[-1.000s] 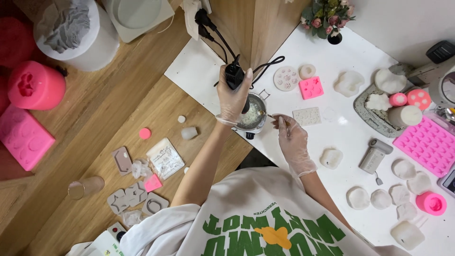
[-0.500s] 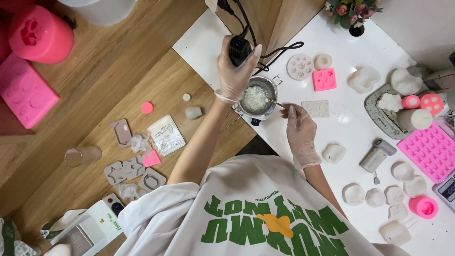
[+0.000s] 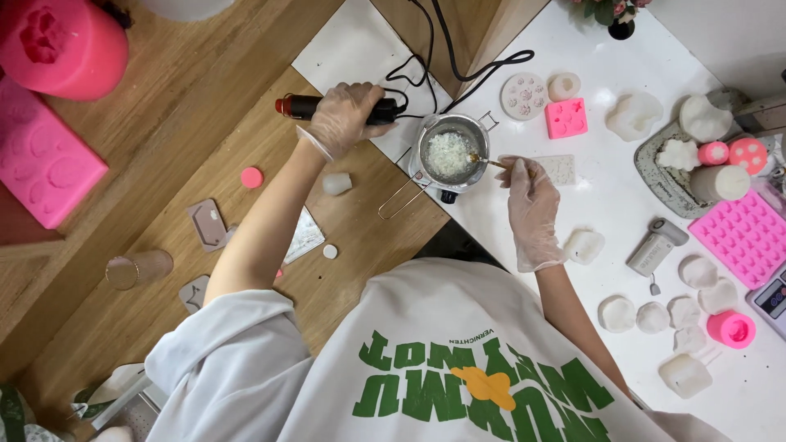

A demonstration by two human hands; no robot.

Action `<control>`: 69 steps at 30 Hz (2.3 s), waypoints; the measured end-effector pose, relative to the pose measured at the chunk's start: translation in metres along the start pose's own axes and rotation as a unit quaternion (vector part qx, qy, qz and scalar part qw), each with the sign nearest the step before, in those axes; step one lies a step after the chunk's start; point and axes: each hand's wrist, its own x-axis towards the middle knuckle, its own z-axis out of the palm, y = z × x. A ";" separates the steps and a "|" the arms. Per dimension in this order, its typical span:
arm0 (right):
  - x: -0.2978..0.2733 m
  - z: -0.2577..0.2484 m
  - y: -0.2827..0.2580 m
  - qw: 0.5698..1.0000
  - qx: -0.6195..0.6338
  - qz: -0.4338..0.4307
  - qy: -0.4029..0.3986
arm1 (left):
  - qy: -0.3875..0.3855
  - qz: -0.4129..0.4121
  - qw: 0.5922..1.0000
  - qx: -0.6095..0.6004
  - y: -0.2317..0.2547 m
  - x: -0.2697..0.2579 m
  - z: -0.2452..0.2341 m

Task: The recorder is melting wax in a small pot and preparing silicone molds for candle making.

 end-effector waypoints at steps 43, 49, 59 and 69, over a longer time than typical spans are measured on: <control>-0.073 0.036 0.072 0.964 -0.004 0.130 0.233 | 0.080 -0.480 0.869 -0.089 0.069 -0.168 0.079; -0.131 0.098 0.125 0.981 -0.147 -0.124 -0.011 | -0.055 -0.461 0.881 -0.093 0.070 -0.158 0.080; -0.067 0.180 0.099 0.943 -0.179 -0.175 -0.220 | -0.009 -0.540 0.841 -0.036 0.008 -0.184 0.098; -0.079 0.121 0.155 0.904 -0.300 -0.247 -0.179 | -0.125 -0.563 0.816 0.040 -0.054 -0.174 0.095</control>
